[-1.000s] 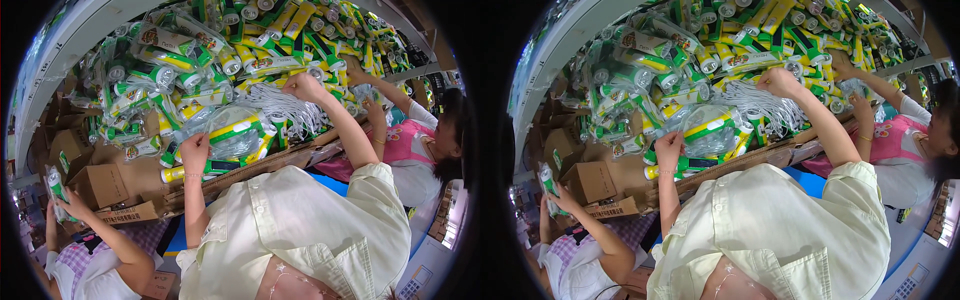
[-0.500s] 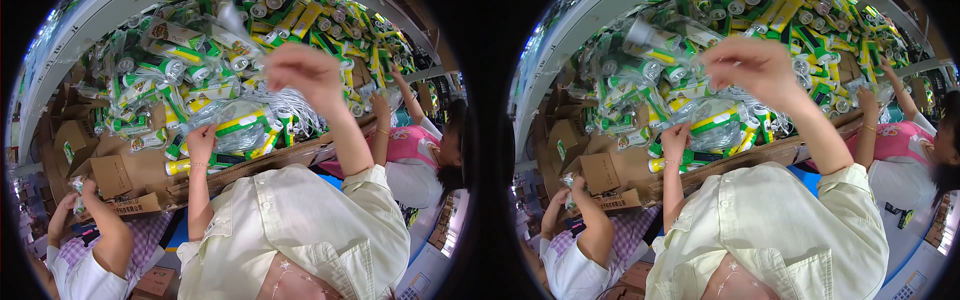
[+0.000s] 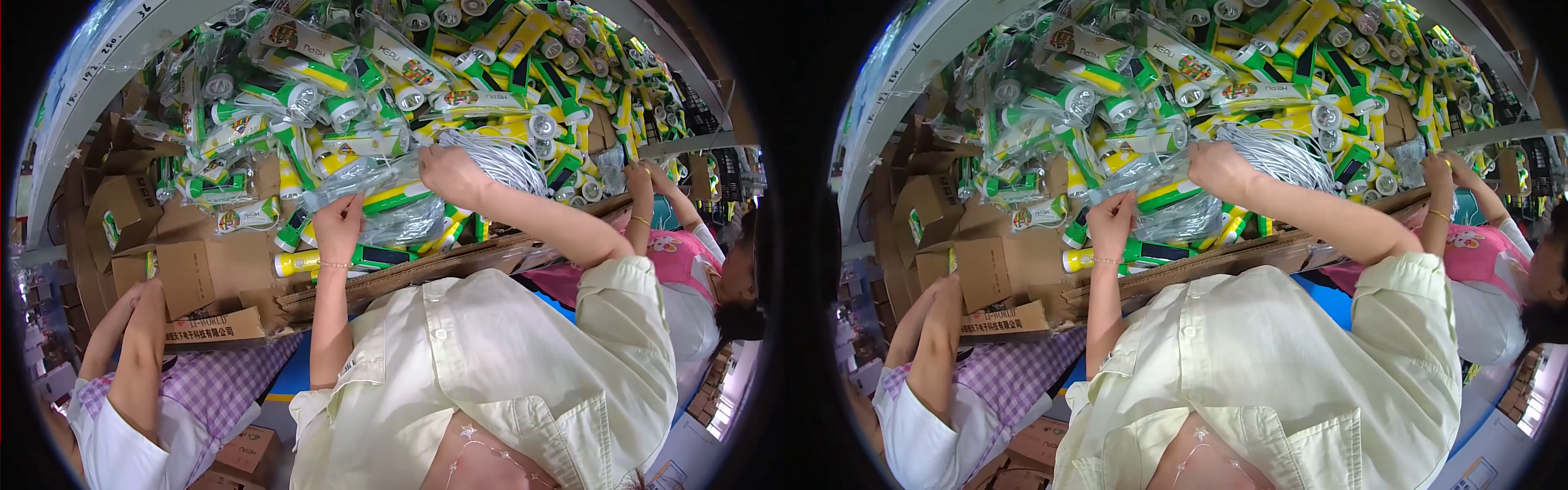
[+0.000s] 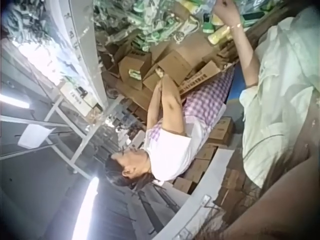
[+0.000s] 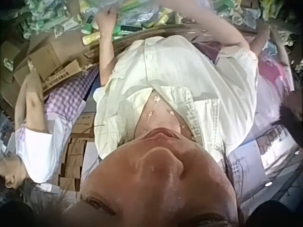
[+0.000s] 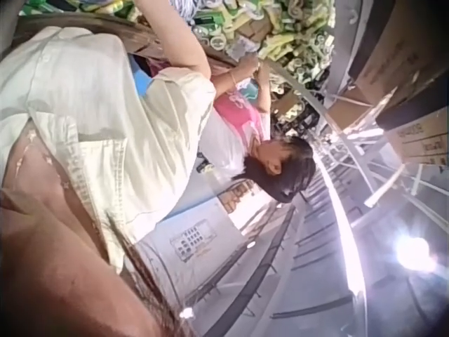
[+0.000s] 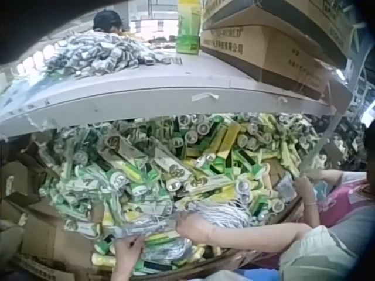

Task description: Packing individual flashlights and accompanying cords into plastic bags at an assembly line.

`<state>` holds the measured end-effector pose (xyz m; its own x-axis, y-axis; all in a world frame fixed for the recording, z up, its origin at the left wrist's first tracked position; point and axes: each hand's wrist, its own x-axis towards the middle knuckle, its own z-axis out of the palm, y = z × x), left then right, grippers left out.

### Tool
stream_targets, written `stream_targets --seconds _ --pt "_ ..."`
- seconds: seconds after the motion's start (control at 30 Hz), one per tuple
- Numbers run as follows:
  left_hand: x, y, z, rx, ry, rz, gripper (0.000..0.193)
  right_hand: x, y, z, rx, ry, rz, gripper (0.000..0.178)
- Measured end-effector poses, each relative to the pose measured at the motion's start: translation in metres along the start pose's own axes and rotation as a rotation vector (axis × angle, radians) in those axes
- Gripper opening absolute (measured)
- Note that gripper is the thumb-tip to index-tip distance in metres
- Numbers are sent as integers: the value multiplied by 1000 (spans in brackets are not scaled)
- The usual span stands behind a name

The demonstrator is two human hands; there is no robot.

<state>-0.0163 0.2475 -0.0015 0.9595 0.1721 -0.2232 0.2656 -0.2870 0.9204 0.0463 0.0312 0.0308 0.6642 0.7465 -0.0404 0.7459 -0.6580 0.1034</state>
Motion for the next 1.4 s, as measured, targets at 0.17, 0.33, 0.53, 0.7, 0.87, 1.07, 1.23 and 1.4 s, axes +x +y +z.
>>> stream_targets --seconds 0.17,0.33,0.53,0.7,0.87,1.07,1.23,1.4 --pt "4 -3 -2 -135 -27 -93 20 3 -1 -11 -236 -99 -96 14" --pt "4 -1 0 -126 -64 -102 20 0 -2 12 -93 -33 -107 11" --pt "2 -14 -14 -475 -226 -87 17 11 0 -31 153 -18 7 11" --pt "11 -31 -16 -401 -152 -96 14 44 -37 -16 588 535 92 12" --pt "6 -19 -16 -192 -102 -63 11 61 -53 12 469 378 24 15" --pt "3 -4 -19 -218 -74 -30 10 66 -51 10 588 491 -53 12" --pt "1 6 -36 -295 -5 14 7 63 -40 -12 586 497 -49 12" --pt "2 4 -114 -322 324 82 4 45 0 -7 529 505 97 12"
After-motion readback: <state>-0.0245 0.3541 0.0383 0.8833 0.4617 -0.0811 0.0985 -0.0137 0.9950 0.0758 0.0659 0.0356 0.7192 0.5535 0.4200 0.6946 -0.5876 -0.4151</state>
